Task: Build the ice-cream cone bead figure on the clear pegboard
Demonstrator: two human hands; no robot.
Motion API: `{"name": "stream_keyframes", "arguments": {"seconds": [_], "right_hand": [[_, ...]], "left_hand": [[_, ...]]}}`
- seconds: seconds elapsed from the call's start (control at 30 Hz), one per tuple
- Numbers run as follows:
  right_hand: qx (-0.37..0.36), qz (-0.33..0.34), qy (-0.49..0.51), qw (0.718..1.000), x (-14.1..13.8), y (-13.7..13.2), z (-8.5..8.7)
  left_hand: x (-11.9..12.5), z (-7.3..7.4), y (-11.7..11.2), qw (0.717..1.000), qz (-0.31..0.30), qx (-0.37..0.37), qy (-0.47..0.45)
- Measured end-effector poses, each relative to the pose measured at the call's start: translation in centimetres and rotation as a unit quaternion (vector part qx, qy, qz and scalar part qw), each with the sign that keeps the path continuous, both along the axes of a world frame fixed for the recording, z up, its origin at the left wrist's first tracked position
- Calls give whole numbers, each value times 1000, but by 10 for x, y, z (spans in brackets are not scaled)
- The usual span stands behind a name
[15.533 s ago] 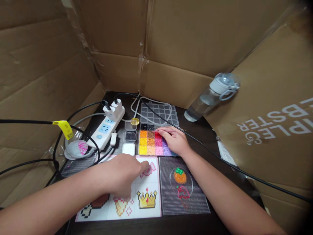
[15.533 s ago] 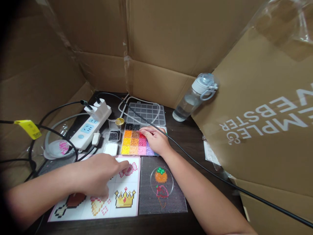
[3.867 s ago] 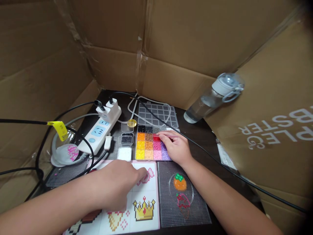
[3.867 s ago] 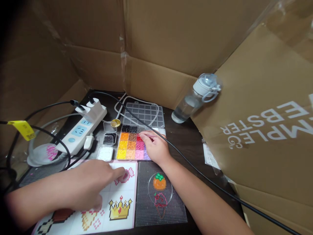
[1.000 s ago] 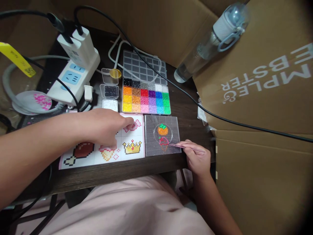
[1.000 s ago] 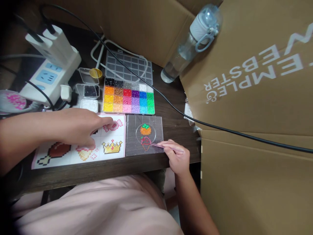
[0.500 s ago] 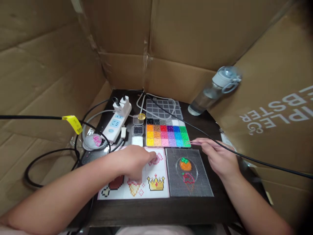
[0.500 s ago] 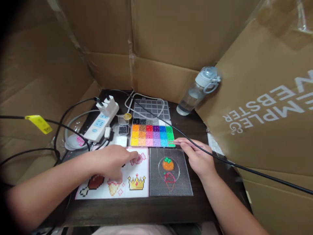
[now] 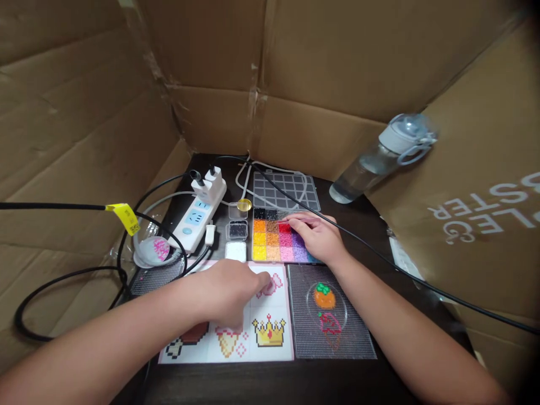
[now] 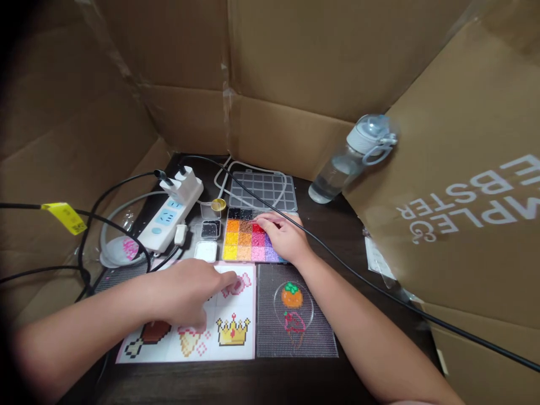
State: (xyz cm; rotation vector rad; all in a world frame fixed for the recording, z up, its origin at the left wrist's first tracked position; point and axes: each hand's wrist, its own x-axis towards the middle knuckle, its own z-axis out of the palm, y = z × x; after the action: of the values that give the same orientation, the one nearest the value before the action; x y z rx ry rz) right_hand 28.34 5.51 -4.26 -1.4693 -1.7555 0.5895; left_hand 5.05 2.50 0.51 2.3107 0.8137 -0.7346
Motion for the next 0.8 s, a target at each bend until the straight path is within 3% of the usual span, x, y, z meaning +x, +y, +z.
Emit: {"name": "stream_keyframes", "arguments": {"seconds": [0.37,0.8], "right_hand": [[-27,-9,64,998,-6,-7,-12],[-15,-14,38,999,-4,-5,-16]], "left_hand": [[0,0,0,1000,-11,12,1],[-1,-4,-1,1000,-6,15,-15]]}}
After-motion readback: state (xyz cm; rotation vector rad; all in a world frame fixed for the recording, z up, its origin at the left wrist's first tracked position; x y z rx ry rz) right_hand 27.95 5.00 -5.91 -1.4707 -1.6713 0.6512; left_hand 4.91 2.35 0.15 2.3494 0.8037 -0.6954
